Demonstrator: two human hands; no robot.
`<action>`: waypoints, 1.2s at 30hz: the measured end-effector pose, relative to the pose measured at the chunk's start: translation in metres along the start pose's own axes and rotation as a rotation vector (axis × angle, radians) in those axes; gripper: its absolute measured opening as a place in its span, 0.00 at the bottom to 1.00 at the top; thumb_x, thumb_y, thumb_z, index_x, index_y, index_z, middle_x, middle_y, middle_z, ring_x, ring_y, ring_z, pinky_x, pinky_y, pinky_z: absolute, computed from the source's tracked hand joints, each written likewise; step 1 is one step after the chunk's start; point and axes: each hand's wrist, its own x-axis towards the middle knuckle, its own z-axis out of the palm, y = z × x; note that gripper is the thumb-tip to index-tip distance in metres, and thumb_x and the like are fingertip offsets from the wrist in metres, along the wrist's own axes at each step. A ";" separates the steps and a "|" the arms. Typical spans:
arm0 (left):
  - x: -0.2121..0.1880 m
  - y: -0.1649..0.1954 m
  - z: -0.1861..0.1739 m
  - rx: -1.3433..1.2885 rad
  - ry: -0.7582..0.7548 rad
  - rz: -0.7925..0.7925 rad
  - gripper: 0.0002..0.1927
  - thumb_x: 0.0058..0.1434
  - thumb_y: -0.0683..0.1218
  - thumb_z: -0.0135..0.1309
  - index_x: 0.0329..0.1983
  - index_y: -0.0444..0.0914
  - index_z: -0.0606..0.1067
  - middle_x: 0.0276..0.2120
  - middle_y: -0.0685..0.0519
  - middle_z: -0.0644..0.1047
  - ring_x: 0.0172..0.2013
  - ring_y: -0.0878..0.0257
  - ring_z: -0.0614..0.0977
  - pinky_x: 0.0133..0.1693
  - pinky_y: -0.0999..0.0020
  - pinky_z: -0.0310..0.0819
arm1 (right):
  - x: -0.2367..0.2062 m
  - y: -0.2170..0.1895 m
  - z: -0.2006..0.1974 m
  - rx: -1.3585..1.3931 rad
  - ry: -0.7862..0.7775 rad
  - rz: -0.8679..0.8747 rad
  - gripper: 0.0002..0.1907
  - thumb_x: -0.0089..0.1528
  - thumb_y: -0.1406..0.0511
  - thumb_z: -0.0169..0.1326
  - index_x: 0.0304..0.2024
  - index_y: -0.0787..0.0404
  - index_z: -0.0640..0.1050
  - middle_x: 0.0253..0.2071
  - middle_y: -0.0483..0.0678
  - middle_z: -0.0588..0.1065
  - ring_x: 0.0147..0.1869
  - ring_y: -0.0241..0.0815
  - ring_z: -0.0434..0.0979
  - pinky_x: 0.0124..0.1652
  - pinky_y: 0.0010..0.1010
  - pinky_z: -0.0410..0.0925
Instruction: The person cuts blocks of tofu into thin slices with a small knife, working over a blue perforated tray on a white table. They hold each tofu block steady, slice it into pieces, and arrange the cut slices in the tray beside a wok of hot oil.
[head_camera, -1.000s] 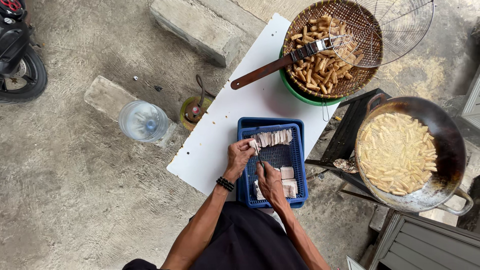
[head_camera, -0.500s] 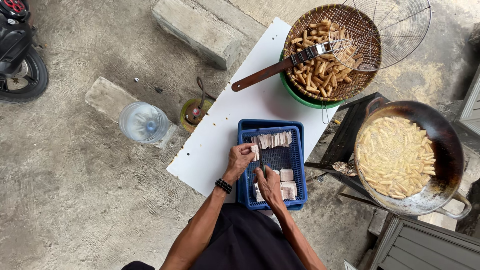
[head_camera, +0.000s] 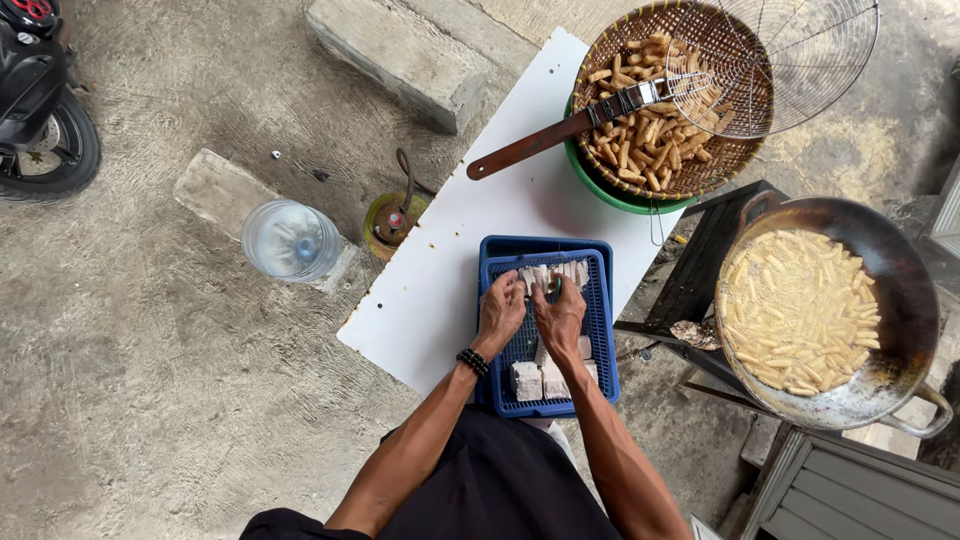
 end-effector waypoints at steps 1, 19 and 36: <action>-0.003 -0.001 0.002 0.032 0.054 -0.013 0.20 0.70 0.45 0.48 0.60 0.29 0.71 0.46 0.38 0.81 0.43 0.52 0.86 0.44 0.61 0.83 | 0.003 0.001 -0.002 -0.030 0.014 -0.079 0.25 0.62 0.58 0.63 0.50 0.73 0.76 0.41 0.59 0.78 0.40 0.48 0.79 0.38 0.40 0.73; -0.074 -0.011 0.068 0.596 -0.451 0.211 0.21 0.57 0.44 0.53 0.50 0.26 0.69 0.47 0.31 0.70 0.49 0.38 0.73 0.51 0.43 0.71 | -0.094 0.053 -0.113 0.106 0.147 0.400 0.18 0.64 0.59 0.60 0.51 0.64 0.81 0.40 0.50 0.83 0.32 0.38 0.77 0.33 0.31 0.70; -0.075 -0.013 0.049 -0.058 -0.381 -0.116 0.15 0.52 0.44 0.65 0.43 0.36 0.78 0.41 0.46 0.81 0.42 0.56 0.82 0.47 0.59 0.80 | -0.116 0.032 -0.111 0.171 0.086 0.345 0.15 0.63 0.61 0.59 0.50 0.62 0.81 0.40 0.48 0.83 0.27 0.33 0.75 0.26 0.27 0.68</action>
